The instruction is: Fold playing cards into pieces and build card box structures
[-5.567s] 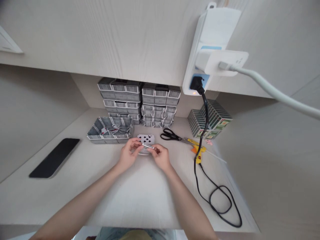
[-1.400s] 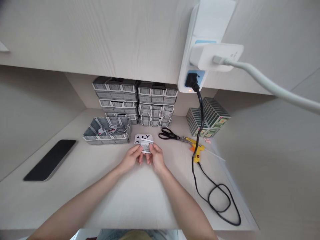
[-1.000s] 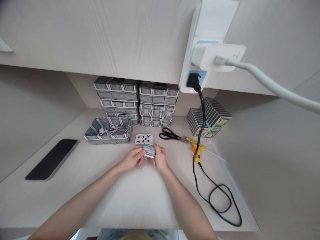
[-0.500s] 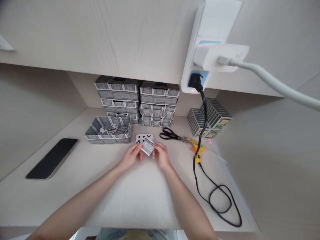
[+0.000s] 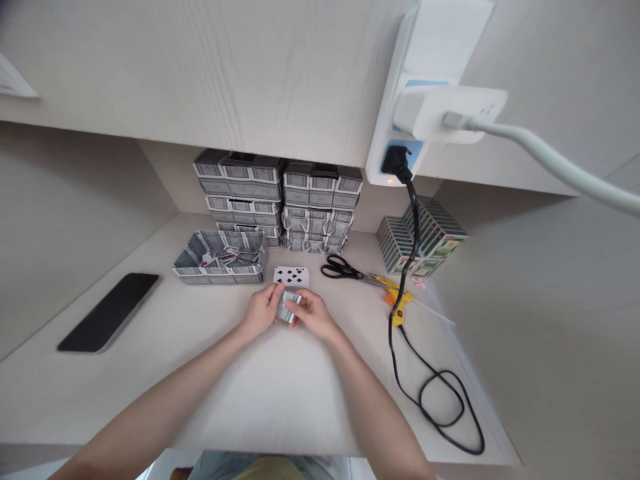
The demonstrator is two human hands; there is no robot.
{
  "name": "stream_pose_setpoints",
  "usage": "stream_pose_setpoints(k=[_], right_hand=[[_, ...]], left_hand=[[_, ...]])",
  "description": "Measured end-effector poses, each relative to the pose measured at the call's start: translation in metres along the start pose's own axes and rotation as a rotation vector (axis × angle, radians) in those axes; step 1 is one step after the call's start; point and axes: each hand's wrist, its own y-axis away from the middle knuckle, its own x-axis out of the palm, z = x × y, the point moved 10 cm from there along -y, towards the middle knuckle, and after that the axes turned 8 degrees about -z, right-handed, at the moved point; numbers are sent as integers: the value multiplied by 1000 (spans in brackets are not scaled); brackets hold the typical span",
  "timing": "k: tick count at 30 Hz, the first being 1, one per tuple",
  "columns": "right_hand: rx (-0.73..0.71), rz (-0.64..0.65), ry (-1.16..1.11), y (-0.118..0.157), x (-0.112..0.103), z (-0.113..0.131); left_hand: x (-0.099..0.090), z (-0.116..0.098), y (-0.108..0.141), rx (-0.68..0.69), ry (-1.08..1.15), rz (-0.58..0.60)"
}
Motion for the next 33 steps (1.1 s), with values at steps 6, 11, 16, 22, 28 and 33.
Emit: stream_pose_setpoints(k=[6, 11, 16, 22, 28, 33], right_hand=[[23, -120, -44, -4, -9, -6], [68, -116, -98, -5, -8, -9], [78, -84, -92, -5, -7, -8], [-22, -192, -71, -4, -20, 0], [21, -267, -328, -10, -35, -3], [58, -208, -343, -10, -29, -3]], left_hand=[[0, -9, 2, 76, -112, 24], [0, -16, 4, 138, -199, 10], [-1, -17, 6, 131, -169, -7], [-14, -19, 5, 148, -137, -68], [-27, -11, -1, 80, 19, -147], [-22, -23, -1, 226, -230, -130]])
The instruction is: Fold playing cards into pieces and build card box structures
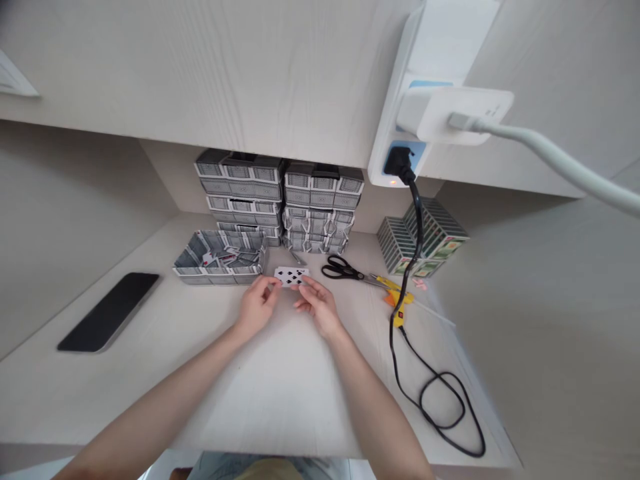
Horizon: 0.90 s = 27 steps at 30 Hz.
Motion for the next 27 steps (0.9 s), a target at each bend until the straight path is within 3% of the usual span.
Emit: stream_pose_setpoints(k=[4, 11, 18, 23, 27], right_hand=[[-60, -31, 23, -1, -4, 2], [-138, -84, 88, -1, -9, 5], [-175, -127, 101, -2, -13, 7], [-243, -232, 134, -5, -25, 11], [-251, -232, 169, -6, -23, 11]], left_hand=[[16, -15, 7, 193, -227, 141], [30, -3, 7, 242, -477, 270], [27, -2, 6, 310, -490, 247], [21, -8, 7, 375, -417, 163], [16, -10, 7, 396, -369, 97]])
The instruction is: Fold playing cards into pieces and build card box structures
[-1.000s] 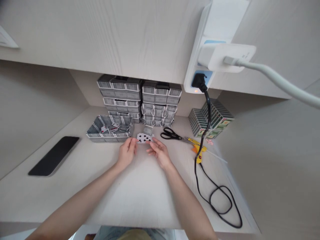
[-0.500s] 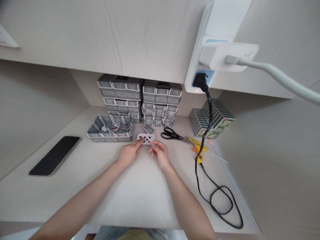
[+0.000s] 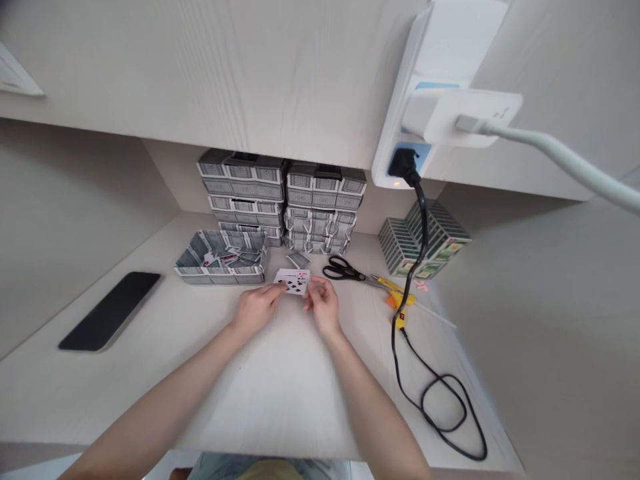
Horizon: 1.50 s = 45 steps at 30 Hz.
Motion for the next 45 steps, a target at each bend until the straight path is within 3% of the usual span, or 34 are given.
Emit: stream_pose_setpoints(k=[9, 14, 19, 23, 26, 31, 35, 45], right_hand=[[70, 31, 72, 0, 4, -8], [17, 30, 112, -2, 1, -10], [-238, -28, 403, 2, -4, 9], [-480, 110, 753, 14, 19, 19], [-565, 141, 969, 18, 27, 17], [-657, 134, 1091, 21, 27, 17], [-645, 109, 1040, 20, 22, 20], [-429, -37, 460, 13, 2, 33]], left_hand=[[-7, -1, -1, -23, 82, -102], [-8, 1, -1, -78, 92, -106], [-17, 21, 1, -300, 125, -185], [-17, 38, 5, -473, 175, -202], [-14, 43, 6, -500, 236, -210], [-14, 45, 6, -497, 301, -244], [-15, 44, 7, -503, 327, -266], [-21, 46, 7, -532, 376, -309]])
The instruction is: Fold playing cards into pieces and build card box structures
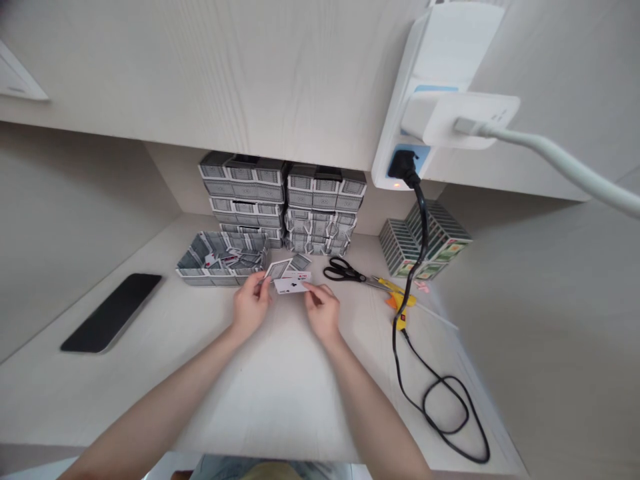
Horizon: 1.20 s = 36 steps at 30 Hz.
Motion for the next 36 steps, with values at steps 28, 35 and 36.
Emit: stream_pose_setpoints(k=[28, 35, 36], right_hand=[[502, -40, -609, 2, 12, -34], [483, 4, -610, 5, 17, -29], [489, 22, -612, 6, 18, -28]], left_hand=[[5, -35, 10, 162, 167, 177], [36, -8, 20, -106, 166, 343], [39, -5, 21, -156, 212, 354]])
